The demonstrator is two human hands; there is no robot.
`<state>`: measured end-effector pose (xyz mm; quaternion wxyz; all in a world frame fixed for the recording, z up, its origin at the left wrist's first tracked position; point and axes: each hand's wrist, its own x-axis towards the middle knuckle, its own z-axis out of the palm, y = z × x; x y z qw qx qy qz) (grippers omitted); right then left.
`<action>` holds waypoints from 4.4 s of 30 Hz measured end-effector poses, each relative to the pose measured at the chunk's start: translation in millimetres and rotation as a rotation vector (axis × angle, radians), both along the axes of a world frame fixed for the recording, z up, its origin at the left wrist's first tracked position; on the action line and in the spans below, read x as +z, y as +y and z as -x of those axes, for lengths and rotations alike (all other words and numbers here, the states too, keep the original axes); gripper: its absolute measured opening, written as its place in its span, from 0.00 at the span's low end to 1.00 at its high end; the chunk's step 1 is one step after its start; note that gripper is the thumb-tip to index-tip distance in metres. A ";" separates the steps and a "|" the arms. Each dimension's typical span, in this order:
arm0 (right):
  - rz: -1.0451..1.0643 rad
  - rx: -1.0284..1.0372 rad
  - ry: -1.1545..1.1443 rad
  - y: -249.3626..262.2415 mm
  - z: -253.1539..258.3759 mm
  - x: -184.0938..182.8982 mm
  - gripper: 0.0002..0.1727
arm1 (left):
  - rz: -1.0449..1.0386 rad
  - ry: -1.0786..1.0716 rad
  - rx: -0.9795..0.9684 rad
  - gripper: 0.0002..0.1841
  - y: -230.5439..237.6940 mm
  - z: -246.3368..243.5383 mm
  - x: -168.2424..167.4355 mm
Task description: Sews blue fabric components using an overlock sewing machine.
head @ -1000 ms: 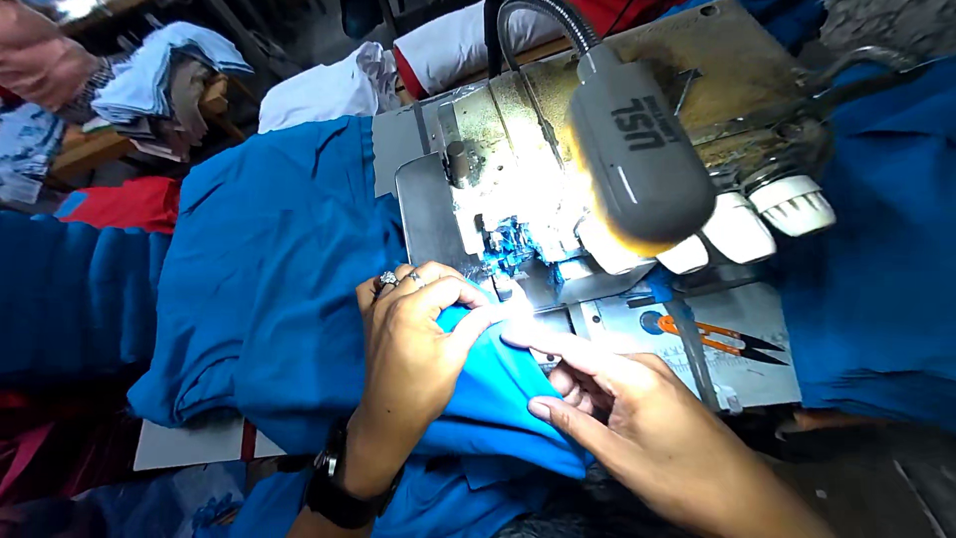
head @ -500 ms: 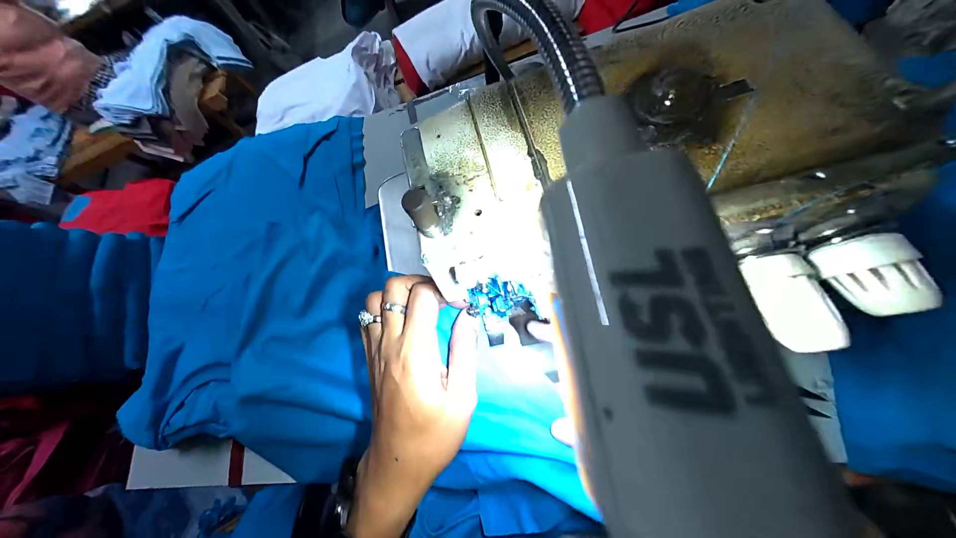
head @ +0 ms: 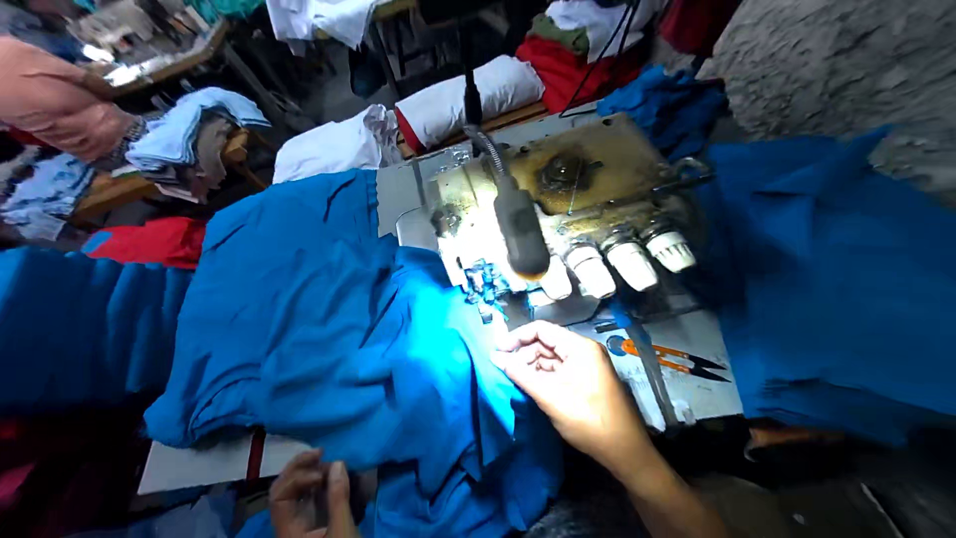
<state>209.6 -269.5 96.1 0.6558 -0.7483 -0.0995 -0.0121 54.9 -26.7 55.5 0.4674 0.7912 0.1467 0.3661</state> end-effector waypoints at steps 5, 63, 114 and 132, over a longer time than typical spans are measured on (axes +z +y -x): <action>-0.026 0.287 0.242 -12.8 25.2 -17.9 0.28 | 0.796 0.252 0.115 0.28 0.5 36.7 -74.7; -0.112 0.120 0.126 -10.0 34.5 -32.1 0.07 | -0.695 0.484 -0.532 0.08 -92.0 -67.2 85.2; -0.401 0.191 0.511 -32.4 45.3 0.0 0.08 | -0.769 0.130 -0.636 0.10 -87.6 -78.3 56.9; -0.203 0.028 0.126 -12.9 33.0 -10.3 0.12 | -0.468 0.004 -0.363 0.14 -94.8 -76.7 20.3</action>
